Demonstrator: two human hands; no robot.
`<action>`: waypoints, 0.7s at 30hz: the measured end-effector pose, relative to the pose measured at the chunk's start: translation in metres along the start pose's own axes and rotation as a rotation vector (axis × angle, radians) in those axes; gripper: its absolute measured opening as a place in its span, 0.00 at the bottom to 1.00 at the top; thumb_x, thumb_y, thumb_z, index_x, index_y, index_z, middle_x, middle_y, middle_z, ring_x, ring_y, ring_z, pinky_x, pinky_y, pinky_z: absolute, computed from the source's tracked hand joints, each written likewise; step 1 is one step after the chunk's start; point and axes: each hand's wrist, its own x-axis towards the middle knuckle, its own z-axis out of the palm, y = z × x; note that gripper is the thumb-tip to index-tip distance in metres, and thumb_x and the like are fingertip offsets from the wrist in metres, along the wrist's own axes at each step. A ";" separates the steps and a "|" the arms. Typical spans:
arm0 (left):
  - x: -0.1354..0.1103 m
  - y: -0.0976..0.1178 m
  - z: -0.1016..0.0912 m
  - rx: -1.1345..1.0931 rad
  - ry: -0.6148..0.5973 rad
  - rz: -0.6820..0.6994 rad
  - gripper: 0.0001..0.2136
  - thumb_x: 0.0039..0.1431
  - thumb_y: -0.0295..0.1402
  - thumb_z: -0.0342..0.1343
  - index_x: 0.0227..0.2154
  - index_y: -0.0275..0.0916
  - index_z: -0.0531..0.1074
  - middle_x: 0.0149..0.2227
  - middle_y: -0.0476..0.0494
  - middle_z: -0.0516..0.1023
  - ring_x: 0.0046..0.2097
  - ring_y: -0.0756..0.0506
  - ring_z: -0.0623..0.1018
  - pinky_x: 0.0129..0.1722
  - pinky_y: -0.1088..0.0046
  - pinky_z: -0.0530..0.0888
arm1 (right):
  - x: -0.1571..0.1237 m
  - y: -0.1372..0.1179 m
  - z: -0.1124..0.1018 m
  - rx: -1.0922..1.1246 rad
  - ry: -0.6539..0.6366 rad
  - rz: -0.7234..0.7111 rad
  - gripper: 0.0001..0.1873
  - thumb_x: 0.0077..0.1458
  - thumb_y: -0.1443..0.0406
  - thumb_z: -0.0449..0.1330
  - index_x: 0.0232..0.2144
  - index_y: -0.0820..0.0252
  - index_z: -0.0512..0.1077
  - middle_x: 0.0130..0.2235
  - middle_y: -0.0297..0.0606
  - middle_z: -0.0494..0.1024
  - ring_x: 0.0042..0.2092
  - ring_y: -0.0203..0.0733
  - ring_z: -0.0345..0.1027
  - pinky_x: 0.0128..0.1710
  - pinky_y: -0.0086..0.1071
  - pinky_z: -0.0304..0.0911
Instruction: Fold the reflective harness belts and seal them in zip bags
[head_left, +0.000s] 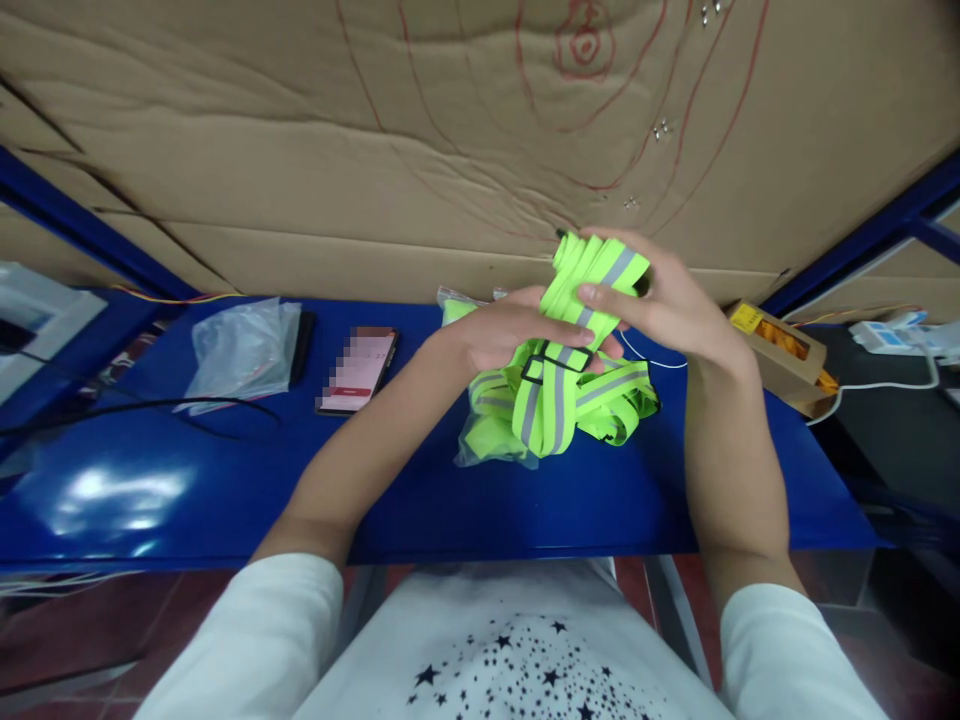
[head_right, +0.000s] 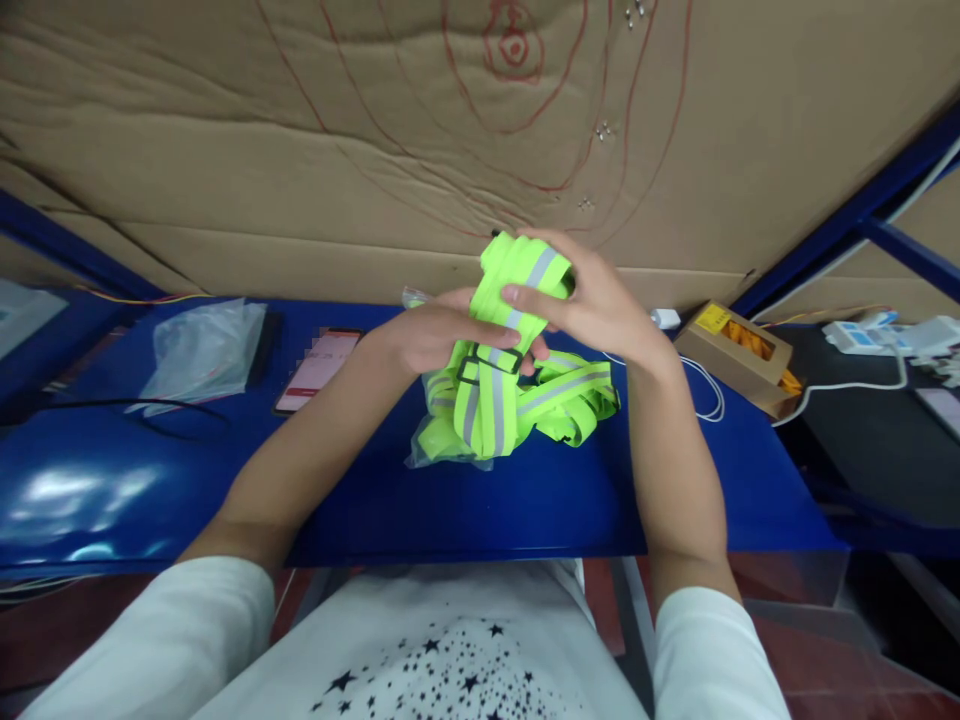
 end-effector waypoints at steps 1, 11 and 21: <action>-0.001 0.000 0.000 0.070 -0.019 0.001 0.13 0.53 0.33 0.72 0.41 0.36 0.82 0.45 0.35 0.86 0.40 0.43 0.84 0.49 0.62 0.79 | -0.001 0.002 -0.002 0.060 -0.115 0.059 0.31 0.49 0.56 0.76 0.54 0.52 0.76 0.39 0.33 0.83 0.41 0.46 0.78 0.42 0.39 0.76; 0.000 -0.002 -0.012 0.247 0.077 0.005 0.15 0.47 0.34 0.74 0.39 0.39 0.83 0.40 0.40 0.87 0.46 0.38 0.85 0.51 0.62 0.79 | -0.002 -0.004 0.009 0.116 -0.248 0.108 0.34 0.47 0.60 0.75 0.57 0.53 0.75 0.31 0.27 0.81 0.23 0.35 0.71 0.24 0.31 0.71; -0.005 0.012 0.013 0.239 0.097 0.003 0.16 0.49 0.29 0.74 0.42 0.34 0.81 0.47 0.38 0.86 0.47 0.42 0.85 0.51 0.65 0.80 | 0.004 -0.005 0.013 0.206 0.138 0.064 0.26 0.43 0.53 0.78 0.44 0.54 0.79 0.42 0.34 0.84 0.48 0.50 0.78 0.50 0.45 0.76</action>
